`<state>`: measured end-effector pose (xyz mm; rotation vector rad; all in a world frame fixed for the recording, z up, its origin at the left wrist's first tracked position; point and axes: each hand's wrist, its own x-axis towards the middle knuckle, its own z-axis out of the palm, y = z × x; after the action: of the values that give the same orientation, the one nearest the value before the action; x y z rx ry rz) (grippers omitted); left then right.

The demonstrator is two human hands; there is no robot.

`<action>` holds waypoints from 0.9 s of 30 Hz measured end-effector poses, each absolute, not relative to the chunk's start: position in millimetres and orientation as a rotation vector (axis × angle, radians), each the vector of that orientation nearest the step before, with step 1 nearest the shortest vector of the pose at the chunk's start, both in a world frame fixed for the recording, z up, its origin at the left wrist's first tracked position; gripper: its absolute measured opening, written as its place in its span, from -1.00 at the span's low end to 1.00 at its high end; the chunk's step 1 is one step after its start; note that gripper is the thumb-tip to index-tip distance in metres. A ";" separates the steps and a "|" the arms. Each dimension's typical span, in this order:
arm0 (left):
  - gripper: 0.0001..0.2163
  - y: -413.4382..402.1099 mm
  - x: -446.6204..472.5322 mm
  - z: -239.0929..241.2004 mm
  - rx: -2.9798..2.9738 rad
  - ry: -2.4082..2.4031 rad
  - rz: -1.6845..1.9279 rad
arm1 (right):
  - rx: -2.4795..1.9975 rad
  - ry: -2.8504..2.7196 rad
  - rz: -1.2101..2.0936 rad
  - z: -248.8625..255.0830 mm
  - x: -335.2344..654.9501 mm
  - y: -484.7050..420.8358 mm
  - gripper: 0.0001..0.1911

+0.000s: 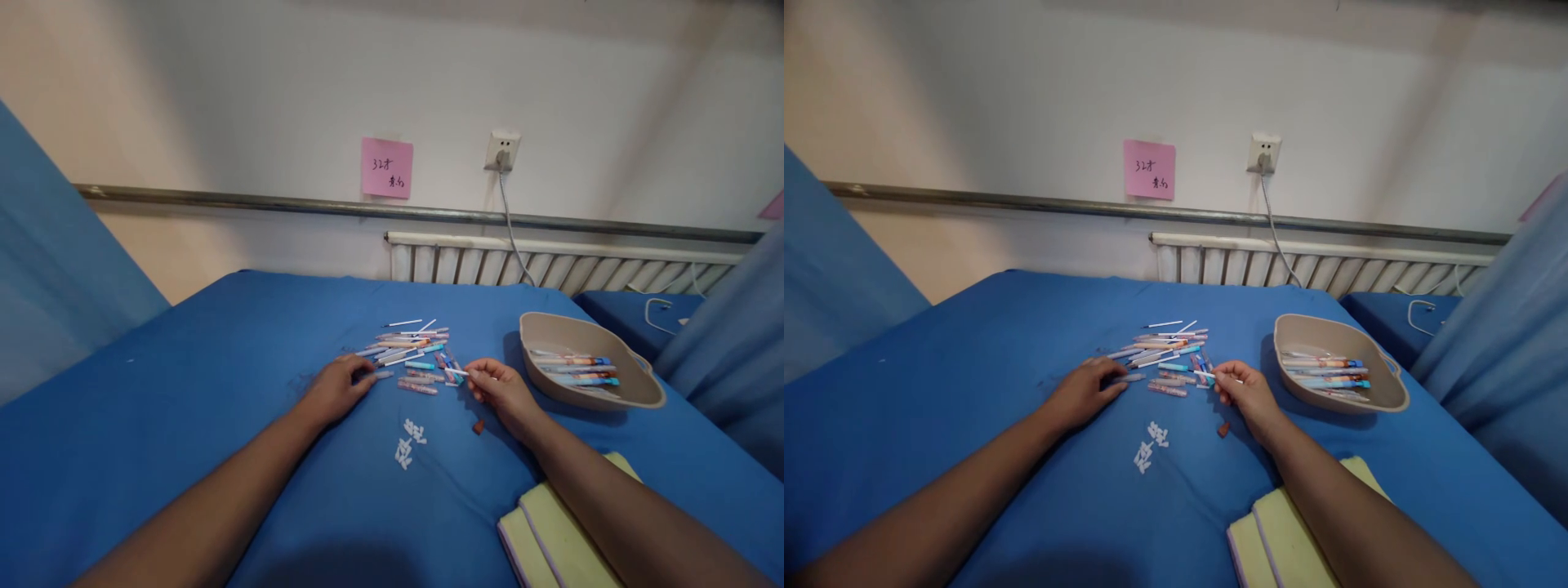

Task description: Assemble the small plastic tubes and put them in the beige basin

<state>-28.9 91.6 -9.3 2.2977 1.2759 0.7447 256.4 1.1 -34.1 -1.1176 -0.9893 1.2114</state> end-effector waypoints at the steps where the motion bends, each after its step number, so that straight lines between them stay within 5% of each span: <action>1: -0.82 89.0 -27.9 -8.3 2.408 1.252 0.667 | -1.125 -0.992 1.205 -34.0 256.2 0.8 -0.70; 27: -0.82 46.0 9.0 2.6 1.889 1.051 0.898 | -1.097 -1.075 1.207 -26.8 250.7 -8.8 -0.73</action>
<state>9.0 46.0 2.6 1.8893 1.0515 0.8980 250.7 -8.8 -26.8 -1.0968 -1.0753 1.2065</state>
